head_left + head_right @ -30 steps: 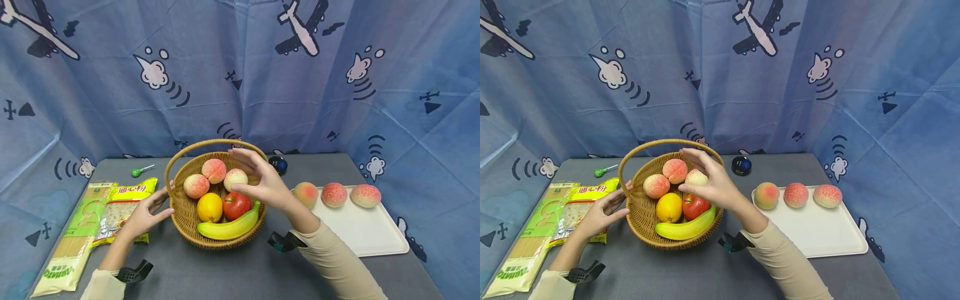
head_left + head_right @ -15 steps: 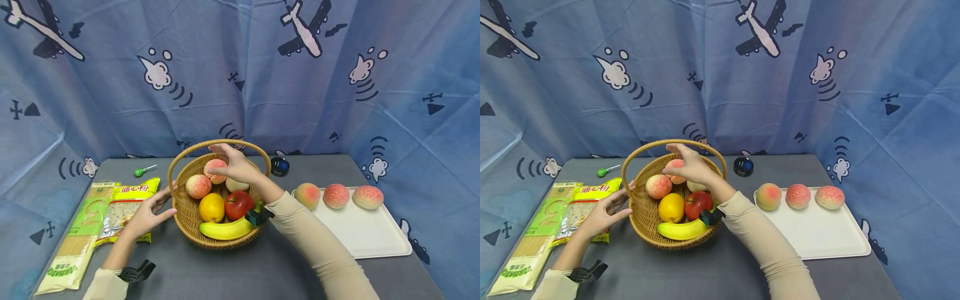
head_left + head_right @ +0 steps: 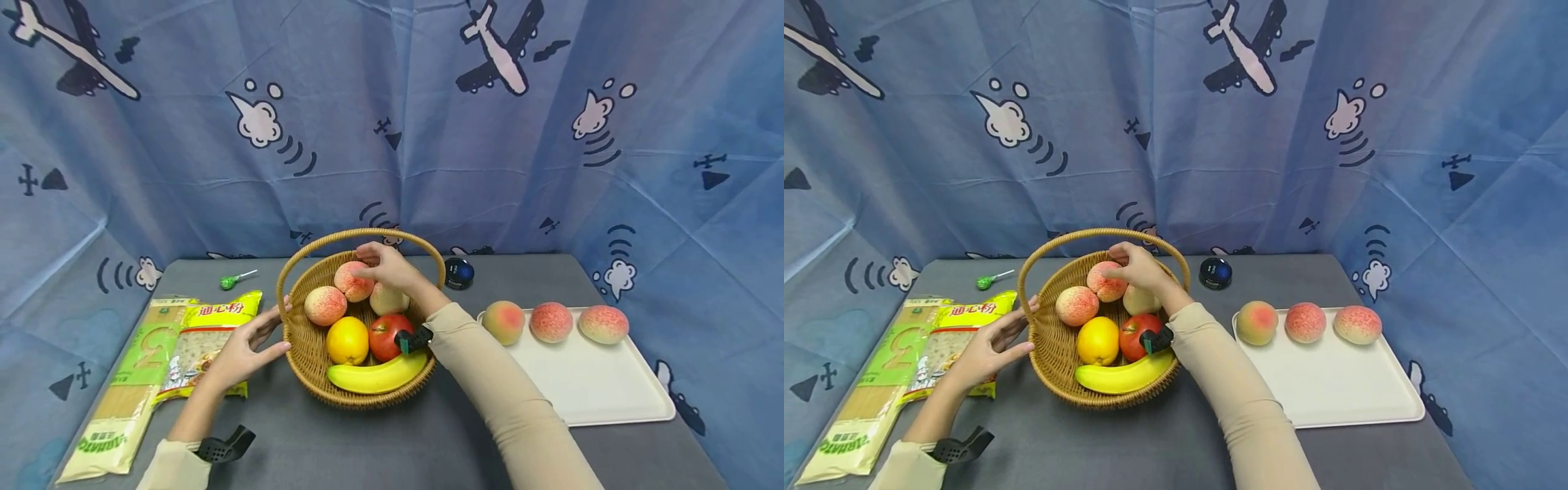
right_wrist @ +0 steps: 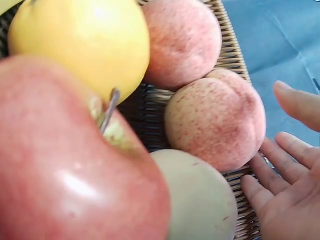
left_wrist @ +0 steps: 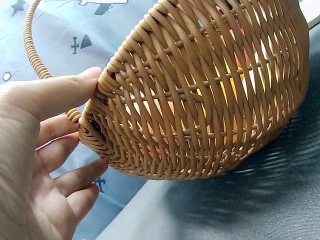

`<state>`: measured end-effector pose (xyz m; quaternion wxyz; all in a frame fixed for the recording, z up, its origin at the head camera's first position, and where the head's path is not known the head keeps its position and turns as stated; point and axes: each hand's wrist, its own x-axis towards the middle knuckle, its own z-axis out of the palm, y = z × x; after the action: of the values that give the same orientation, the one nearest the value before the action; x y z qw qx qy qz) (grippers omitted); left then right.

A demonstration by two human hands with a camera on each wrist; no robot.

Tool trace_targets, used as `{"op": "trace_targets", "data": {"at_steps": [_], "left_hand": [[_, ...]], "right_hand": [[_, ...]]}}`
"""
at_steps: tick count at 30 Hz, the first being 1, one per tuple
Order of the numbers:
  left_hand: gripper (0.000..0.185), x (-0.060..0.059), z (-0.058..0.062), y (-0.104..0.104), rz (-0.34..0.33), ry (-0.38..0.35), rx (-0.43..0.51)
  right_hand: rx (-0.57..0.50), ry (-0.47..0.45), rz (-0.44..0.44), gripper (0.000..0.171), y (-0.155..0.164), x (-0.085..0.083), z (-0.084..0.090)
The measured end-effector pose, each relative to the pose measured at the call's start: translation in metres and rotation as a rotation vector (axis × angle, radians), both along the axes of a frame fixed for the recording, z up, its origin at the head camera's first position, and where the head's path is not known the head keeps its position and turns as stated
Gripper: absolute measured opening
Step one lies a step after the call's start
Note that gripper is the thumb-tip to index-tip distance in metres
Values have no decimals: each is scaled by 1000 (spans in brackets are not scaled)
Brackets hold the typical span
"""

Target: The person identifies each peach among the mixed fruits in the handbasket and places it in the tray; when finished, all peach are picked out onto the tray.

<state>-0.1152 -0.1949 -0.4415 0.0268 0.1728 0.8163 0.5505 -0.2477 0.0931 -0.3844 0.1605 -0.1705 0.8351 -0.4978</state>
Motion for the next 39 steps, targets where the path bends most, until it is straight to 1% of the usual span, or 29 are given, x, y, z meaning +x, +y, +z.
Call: {"op": "trace_targets", "data": {"at_steps": [6, 9, 16, 23, 27, 31, 35, 39], "left_hand": [[63, -1, -1, 1, -6, -10, -10], [62, -1, 0, 2, -6, -6, -8], [61, 0, 1, 1, 3, 3, -4], [62, 1, 2, 2, 8, 12, -6], [62, 1, 4, 3, 8, 12, -11], [62, 2, 5, 4, 9, 12, -15], [62, 2, 4, 4, 13, 15, -19], [62, 2, 3, 3, 12, 22, -17]], "right_hand": [[76, 41, -2, 53, 0, -1, -11], [78, 47, -17, 54, -2, -1, -14], [84, 28, -46, 58, -5, 1, -14], [156, 60, 22, 71, -4, 0, -13], [177, 59, 27, 70, -3, -1, -13], [175, 73, 17, 65, -2, 0, -13], [156, 122, 21, 59, -2, 2, -11], [111, 151, 31, 57, -3, 3, -7]]}}
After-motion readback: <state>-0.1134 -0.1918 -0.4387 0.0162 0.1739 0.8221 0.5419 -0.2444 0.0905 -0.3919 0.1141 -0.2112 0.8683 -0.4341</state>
